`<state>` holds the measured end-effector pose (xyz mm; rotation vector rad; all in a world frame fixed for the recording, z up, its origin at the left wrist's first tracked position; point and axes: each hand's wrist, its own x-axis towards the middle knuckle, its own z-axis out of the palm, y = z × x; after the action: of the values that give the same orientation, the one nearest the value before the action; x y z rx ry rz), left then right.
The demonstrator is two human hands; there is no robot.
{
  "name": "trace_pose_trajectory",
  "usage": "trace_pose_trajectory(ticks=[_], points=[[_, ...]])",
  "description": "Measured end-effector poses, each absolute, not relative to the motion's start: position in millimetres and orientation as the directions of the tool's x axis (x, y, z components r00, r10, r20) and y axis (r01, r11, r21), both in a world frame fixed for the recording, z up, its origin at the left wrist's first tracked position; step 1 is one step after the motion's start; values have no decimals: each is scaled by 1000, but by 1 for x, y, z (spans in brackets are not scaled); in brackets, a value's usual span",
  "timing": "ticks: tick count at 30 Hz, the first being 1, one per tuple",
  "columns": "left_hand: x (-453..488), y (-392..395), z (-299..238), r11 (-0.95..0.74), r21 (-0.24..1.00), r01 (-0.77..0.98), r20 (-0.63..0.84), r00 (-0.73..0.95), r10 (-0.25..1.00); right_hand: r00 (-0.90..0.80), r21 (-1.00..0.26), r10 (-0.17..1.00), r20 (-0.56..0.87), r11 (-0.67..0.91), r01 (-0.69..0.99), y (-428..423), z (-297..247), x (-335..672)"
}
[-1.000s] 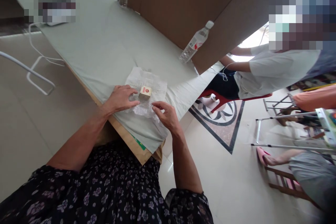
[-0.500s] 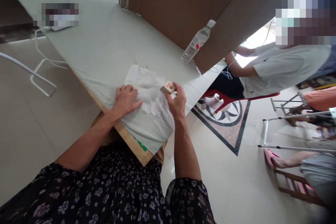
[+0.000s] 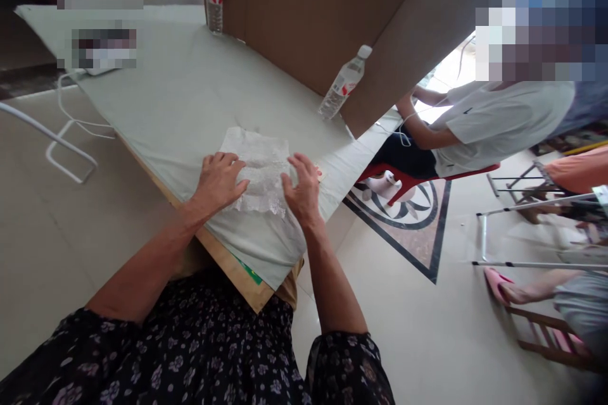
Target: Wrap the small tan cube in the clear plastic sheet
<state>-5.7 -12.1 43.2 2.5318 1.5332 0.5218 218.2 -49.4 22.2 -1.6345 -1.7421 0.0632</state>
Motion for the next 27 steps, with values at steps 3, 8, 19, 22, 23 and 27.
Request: trace_pose_trajectory(ticks=[3, 8, 19, 22, 23, 27], points=[[1, -5, 41, -559, 274, 783, 137, 543, 828, -78, -467, 951, 298, 217, 857, -32, 18, 192], [-11, -8, 18, -550, 284, 785, 29, 567, 824, -96, -402, 989, 112, 134, 906, -14, 0, 198], [-32, -12, -6, -545, 402, 736, 124, 545, 829, 47, -425, 975, 217, 51, 904, -23, -12, 217], [-27, -4, 3, -523, 453, 722, 137, 522, 841, 51, -423, 957, 286, 78, 903, -23, -6, 207], [-23, 1, 8, -516, 455, 726, 137, 515, 846, 39, -414, 956, 290, 89, 906, -21, -4, 202], [-1, 25, 26, -594, 385, 707, 192, 568, 800, -38, -370, 973, 229, 123, 921, -11, 4, 185]])
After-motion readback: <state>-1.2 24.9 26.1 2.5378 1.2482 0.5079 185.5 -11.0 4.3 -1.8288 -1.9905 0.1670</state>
